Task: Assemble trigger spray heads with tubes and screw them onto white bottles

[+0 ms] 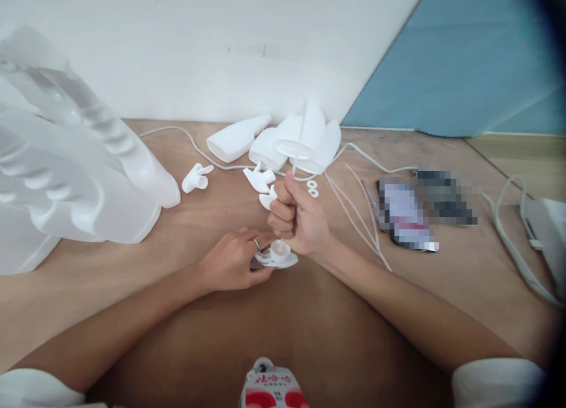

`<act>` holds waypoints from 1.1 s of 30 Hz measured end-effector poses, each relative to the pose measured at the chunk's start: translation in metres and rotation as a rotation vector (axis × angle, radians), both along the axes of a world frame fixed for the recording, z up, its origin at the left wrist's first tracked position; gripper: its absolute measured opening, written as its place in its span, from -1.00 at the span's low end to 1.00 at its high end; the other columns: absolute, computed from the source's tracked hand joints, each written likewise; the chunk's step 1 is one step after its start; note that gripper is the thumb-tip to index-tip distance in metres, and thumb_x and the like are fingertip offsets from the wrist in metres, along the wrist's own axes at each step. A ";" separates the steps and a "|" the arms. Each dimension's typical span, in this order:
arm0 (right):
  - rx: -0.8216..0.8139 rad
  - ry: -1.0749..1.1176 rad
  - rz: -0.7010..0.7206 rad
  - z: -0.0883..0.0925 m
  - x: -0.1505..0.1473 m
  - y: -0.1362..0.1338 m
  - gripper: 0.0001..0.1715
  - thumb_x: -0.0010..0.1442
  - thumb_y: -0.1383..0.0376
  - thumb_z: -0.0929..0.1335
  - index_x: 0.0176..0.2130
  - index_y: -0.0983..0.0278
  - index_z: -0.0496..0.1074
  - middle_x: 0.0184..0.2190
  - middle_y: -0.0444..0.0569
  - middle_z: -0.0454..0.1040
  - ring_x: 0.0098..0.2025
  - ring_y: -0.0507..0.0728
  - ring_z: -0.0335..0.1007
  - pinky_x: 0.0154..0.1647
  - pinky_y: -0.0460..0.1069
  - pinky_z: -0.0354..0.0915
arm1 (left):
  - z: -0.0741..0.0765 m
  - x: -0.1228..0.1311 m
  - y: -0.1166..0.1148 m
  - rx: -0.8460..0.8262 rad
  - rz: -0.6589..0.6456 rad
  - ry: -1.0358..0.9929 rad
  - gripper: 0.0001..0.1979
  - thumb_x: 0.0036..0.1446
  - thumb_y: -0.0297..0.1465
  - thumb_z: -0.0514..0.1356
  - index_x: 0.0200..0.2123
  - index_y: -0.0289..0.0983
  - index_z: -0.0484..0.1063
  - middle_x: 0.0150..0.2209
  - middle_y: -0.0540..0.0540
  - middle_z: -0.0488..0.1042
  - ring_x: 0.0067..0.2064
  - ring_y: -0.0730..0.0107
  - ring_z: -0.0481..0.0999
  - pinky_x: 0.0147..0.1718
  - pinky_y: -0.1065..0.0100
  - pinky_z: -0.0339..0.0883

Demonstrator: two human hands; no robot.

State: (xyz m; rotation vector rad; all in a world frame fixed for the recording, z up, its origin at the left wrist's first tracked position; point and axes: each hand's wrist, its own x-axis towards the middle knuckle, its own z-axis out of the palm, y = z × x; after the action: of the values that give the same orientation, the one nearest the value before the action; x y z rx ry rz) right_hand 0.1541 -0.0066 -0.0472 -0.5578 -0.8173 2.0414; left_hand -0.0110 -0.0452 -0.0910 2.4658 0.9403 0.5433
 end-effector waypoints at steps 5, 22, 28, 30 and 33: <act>-0.005 -0.025 -0.028 -0.002 -0.001 -0.003 -0.35 0.19 -0.09 0.29 -0.55 0.23 -0.13 -0.71 -0.32 -0.27 -0.72 -0.12 -0.43 -0.78 -0.22 -0.30 | 0.003 0.002 0.000 -0.025 0.014 -0.010 -0.68 0.09 -0.35 0.19 -0.05 -0.26 0.38 -0.22 -0.10 0.53 -0.19 0.24 0.50 -0.22 0.30 0.34; 0.056 -0.081 -0.088 -0.011 -0.001 -0.011 -0.41 0.15 0.02 0.37 -0.58 0.26 0.00 -0.70 -0.30 -0.14 -0.69 -0.12 -0.22 -0.72 -0.21 -0.16 | -0.001 0.000 0.001 -0.178 0.080 -0.110 -0.78 0.05 -0.33 0.23 -0.21 -0.24 0.37 -0.29 -0.03 0.52 -0.28 0.33 0.51 -0.31 0.36 0.35; 0.372 -0.394 -0.274 -0.036 0.031 -0.023 -0.77 0.30 0.18 0.25 -0.14 0.26 0.36 -0.30 -0.02 0.41 -0.24 0.05 0.38 -0.18 0.01 0.37 | -0.001 -0.003 0.003 -0.394 0.198 -0.269 -0.59 0.02 -0.28 0.29 -0.05 -0.20 0.31 -0.32 0.03 0.48 -0.39 0.44 0.43 -0.38 0.40 0.31; 0.609 -0.676 -0.378 -0.046 0.044 -0.026 -0.65 0.29 0.26 0.27 0.07 0.19 0.27 -0.09 0.03 0.39 -0.12 0.08 0.39 -0.05 0.06 0.36 | 0.000 -0.002 0.005 -0.436 0.228 -0.325 -0.63 0.02 -0.26 0.30 -0.11 -0.21 0.33 -0.35 0.03 0.43 -0.39 0.45 0.40 -0.40 0.42 0.29; 1.035 -1.041 -0.633 -0.057 0.059 -0.029 -0.33 0.22 0.40 0.30 0.24 0.07 0.06 0.09 0.10 0.24 -0.05 0.13 0.37 -0.09 0.09 0.39 | 0.001 0.004 0.009 -0.515 0.242 -0.377 -0.69 0.06 -0.19 0.27 -0.21 -0.24 0.35 -0.41 0.03 0.39 -0.42 0.47 0.36 -0.44 0.44 0.24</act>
State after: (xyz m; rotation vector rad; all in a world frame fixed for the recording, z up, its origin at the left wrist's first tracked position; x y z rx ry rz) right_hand 0.2133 -0.0357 -0.1046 -1.0568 -1.8078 0.4717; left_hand -0.0073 -0.0366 -0.0903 1.7323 1.0643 0.7105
